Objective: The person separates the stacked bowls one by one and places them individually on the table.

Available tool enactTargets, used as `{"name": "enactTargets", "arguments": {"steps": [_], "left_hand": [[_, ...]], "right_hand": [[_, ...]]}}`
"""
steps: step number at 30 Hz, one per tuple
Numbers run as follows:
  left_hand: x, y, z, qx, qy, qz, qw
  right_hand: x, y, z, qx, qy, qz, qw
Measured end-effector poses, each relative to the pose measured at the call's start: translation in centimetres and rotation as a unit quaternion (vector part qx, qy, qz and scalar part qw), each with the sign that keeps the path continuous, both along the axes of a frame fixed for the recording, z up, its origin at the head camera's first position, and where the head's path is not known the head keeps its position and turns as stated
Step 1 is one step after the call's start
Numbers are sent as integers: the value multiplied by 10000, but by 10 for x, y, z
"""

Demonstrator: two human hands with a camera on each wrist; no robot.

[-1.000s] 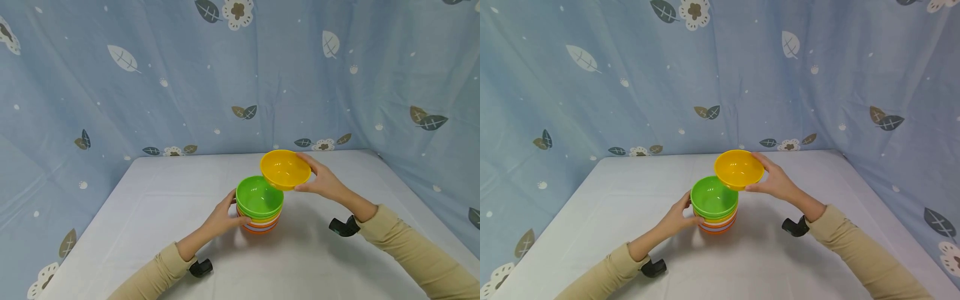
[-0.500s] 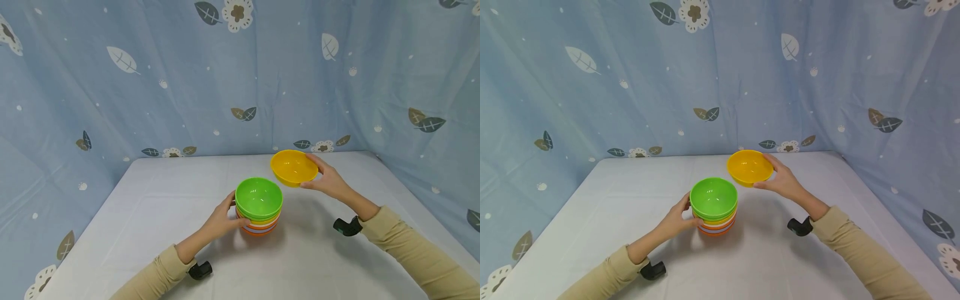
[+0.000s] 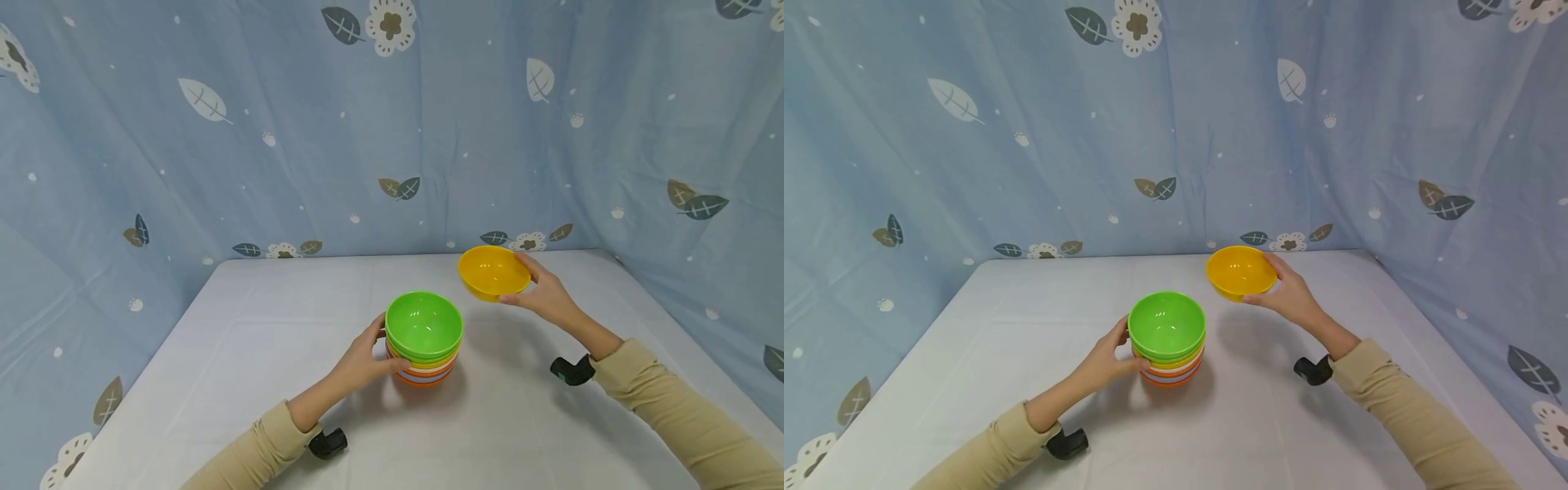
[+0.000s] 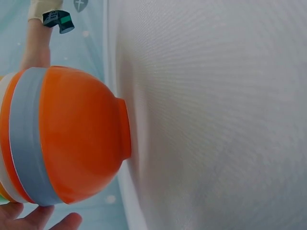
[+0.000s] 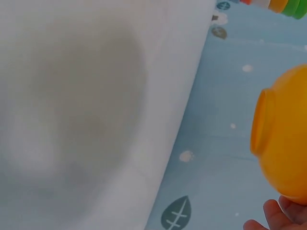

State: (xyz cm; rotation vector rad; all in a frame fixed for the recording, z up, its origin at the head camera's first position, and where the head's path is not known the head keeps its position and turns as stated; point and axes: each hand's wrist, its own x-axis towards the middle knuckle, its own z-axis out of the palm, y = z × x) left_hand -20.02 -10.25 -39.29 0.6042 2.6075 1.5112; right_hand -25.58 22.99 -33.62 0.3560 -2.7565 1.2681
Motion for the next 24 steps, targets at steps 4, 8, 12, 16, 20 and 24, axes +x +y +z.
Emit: {"name": "enactTargets", "arguments": {"steps": [4,8,12,16,20,24], "left_hand": [[-1,0,1,19,46,-21,10000],[-1,0,1,56,81,-34,9999],[-2,0,0,19,49,-21,10000],[-1,0,-1,3,-9,-17,10000],[0,0,-1,16,-36,-25,10000],[1,0,-1,2,-19,-22,10000]], "right_hand": [[-4,4,-3,60,2,-91,9999],[-8,9,-7,79,-24,-169,9998],[-12,14,-12,97,-54,-230,9997],[-16,18,-18,77,-41,-288,9995],[-19,21,-23,43,22,-371,9993],[-24,25,-28,140,25,-543,9984]]}}
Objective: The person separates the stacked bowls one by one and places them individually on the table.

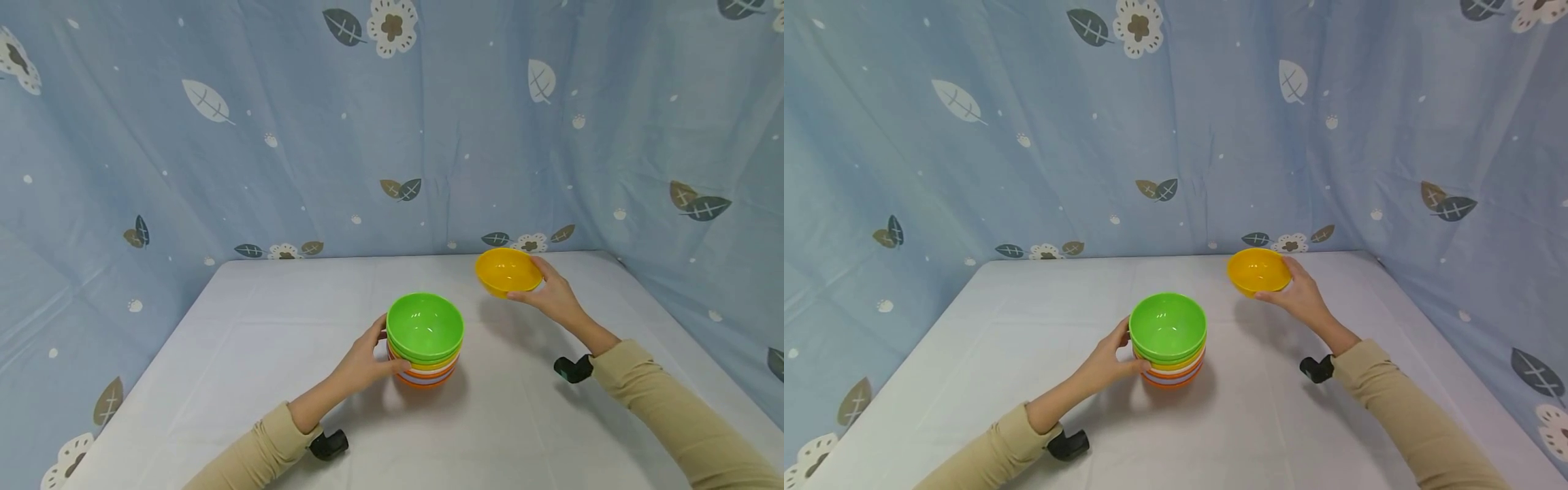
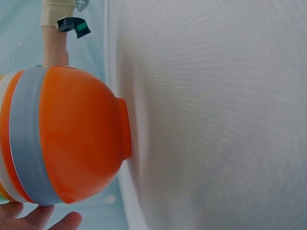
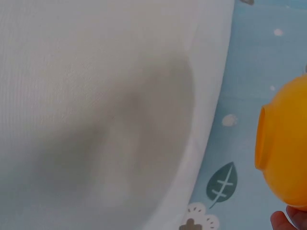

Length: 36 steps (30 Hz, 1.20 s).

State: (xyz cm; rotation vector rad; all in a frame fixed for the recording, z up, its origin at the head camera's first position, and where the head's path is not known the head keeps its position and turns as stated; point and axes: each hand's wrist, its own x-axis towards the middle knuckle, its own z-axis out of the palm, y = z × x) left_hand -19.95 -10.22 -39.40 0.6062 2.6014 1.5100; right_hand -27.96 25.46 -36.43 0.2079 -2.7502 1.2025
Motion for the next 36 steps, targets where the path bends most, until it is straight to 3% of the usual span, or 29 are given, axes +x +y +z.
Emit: {"name": "enactTargets", "arguments": {"steps": [9,36], "left_hand": [[1,-1,2,7,-130,30,9999],[2,-1,-1,-17,24,-72,10000]], "right_hand": [[-9,7,-8,10,-41,-305,9995],[-24,38,-31,318,202,-661,9971]]}}
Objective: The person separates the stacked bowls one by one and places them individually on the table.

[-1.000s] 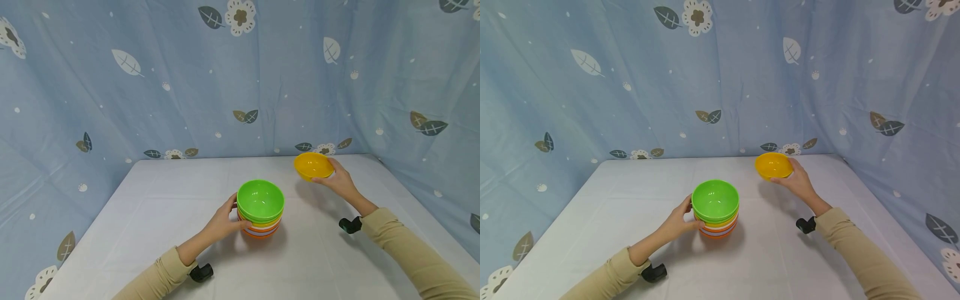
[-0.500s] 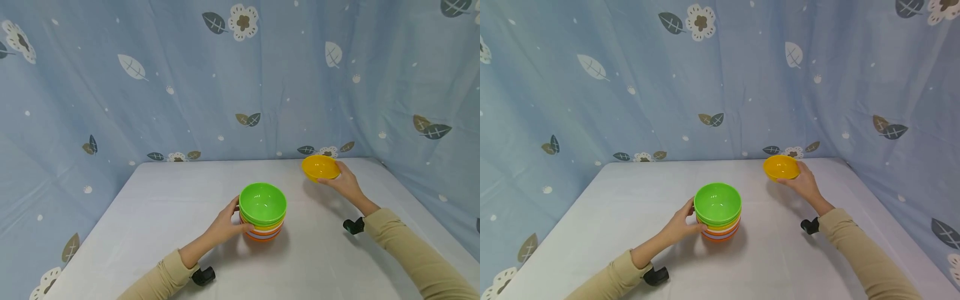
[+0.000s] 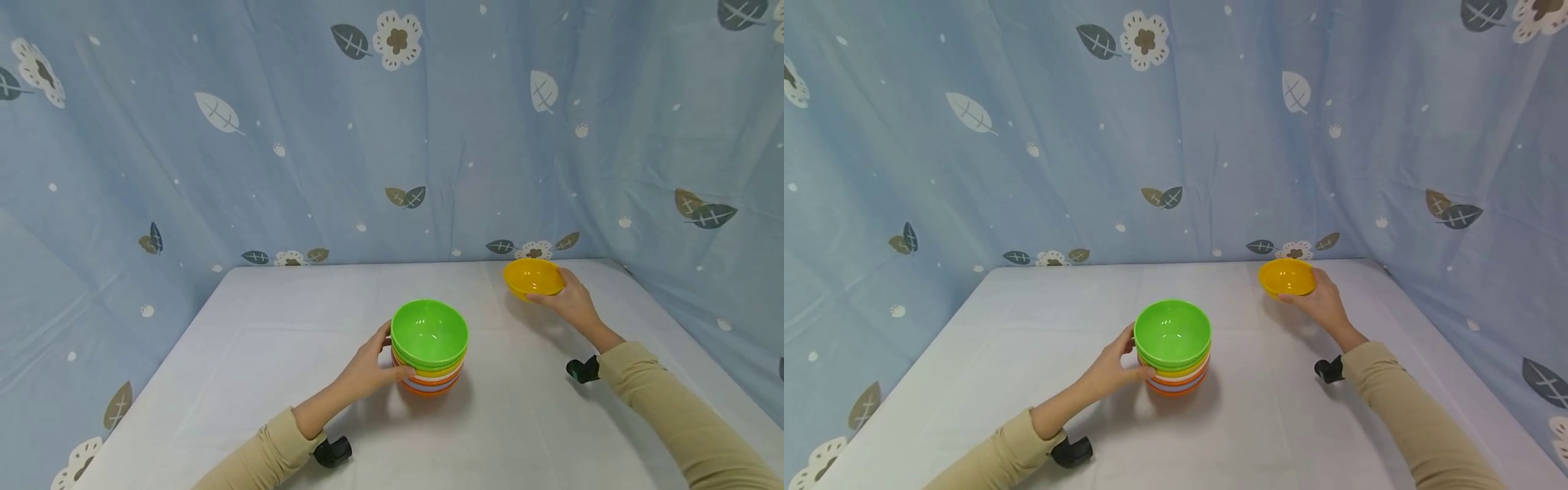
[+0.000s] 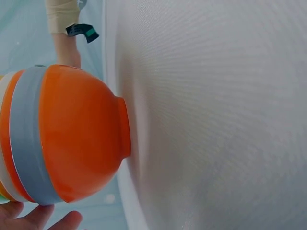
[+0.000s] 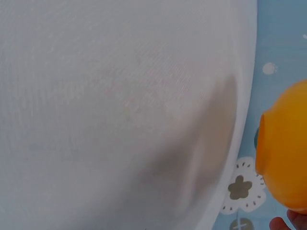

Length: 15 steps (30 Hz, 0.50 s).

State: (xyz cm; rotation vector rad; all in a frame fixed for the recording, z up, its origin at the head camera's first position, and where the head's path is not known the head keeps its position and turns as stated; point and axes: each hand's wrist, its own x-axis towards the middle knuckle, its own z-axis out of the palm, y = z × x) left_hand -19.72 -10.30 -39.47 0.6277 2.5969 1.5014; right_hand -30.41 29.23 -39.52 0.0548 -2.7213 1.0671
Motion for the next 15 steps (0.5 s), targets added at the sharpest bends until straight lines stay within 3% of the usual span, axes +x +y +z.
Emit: {"name": "enactTargets", "arguments": {"steps": [15], "left_hand": [[-1,0,-2,-2,3,47,10000]], "right_hand": [[-1,14,-11,287,-300,-130,9991]]}}
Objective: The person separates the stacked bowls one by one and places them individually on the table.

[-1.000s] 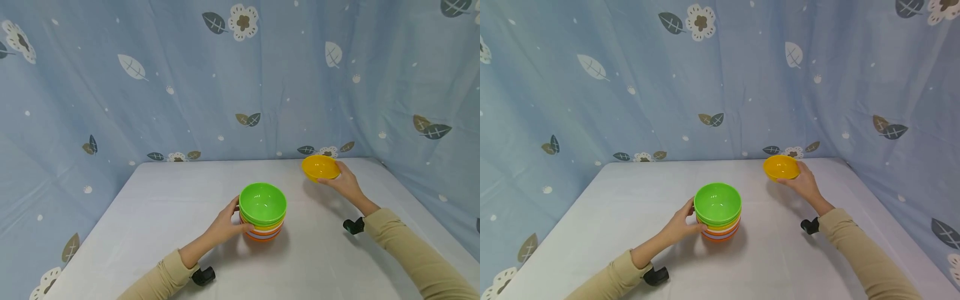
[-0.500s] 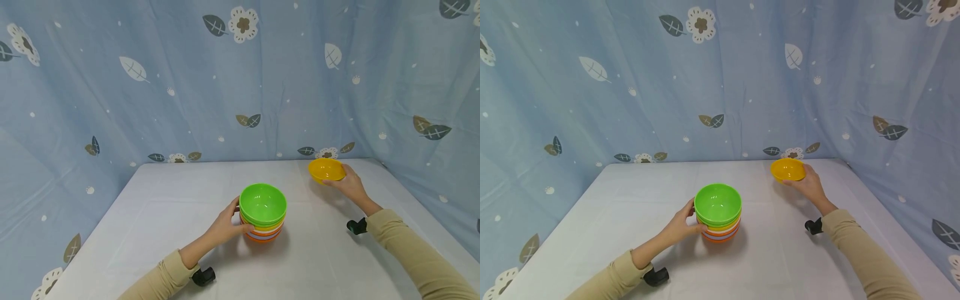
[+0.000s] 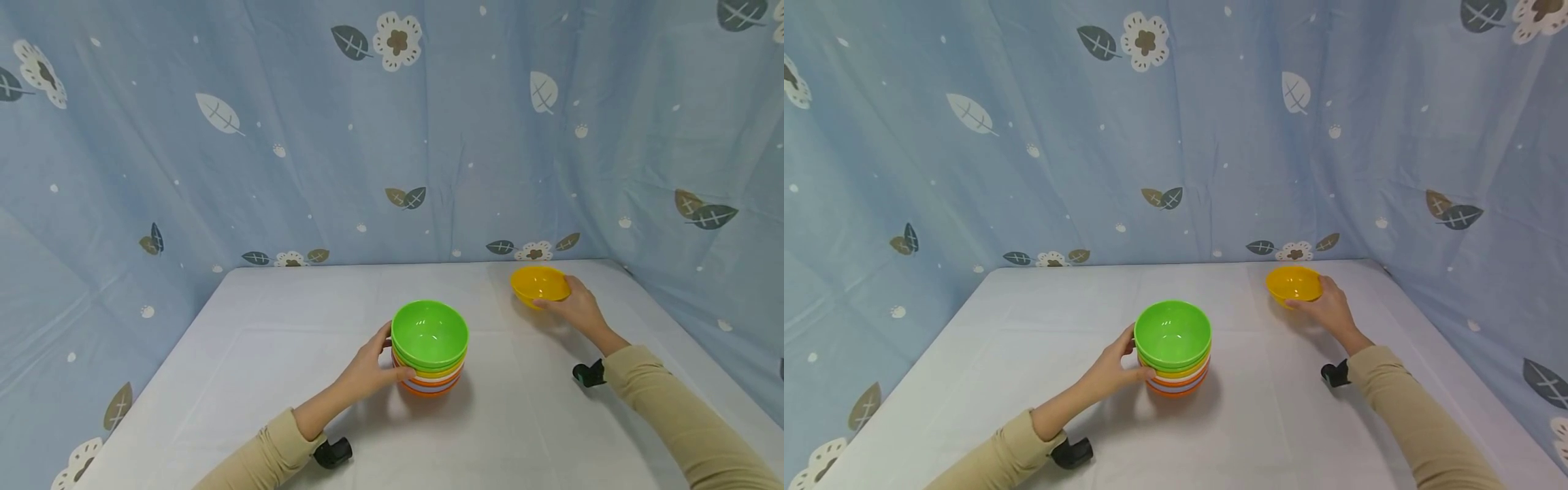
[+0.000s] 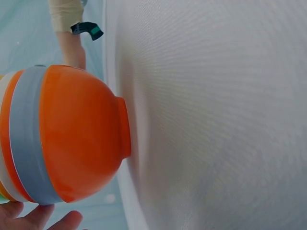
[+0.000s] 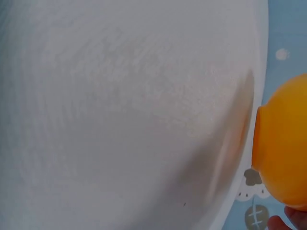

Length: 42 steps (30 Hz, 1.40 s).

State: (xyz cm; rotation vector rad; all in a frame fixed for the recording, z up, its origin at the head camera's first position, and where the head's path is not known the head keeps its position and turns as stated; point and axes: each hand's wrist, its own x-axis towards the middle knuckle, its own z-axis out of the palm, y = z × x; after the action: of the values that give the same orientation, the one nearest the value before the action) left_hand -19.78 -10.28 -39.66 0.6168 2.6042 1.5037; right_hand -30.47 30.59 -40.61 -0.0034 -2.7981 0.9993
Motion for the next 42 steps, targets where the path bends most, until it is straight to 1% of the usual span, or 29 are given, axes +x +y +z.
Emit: {"name": "enactTargets", "arguments": {"steps": [8,15,18,22,26,30,33,38,42], "left_hand": [[-1,1,2,25,-18,-58,10000],[-1,1,1,-18,-47,-52,10000],[-1,1,1,-20,-63,-36,10000],[0,0,0,-22,-81,-25,10000],[0,0,1,-9,-70,-18,10000],[0,0,1,36,-43,-30,10000],[0,0,0,31,-23,-37,10000],[0,-1,-2,25,-28,-27,10000],[1,-1,-2,36,-33,-27,10000]], "right_hand": [[0,4,-3,58,-319,12,9995],[2,8,-6,53,-188,154,9997],[1,10,-7,98,-235,210,9995],[0,14,-5,291,-598,329,9972],[2,18,0,483,-1031,396,9927],[3,20,0,495,-1246,377,9903],[4,19,-1,394,-1266,383,9904],[4,19,-4,337,-1113,442,9922],[5,17,-2,286,-1056,463,9929]]}}
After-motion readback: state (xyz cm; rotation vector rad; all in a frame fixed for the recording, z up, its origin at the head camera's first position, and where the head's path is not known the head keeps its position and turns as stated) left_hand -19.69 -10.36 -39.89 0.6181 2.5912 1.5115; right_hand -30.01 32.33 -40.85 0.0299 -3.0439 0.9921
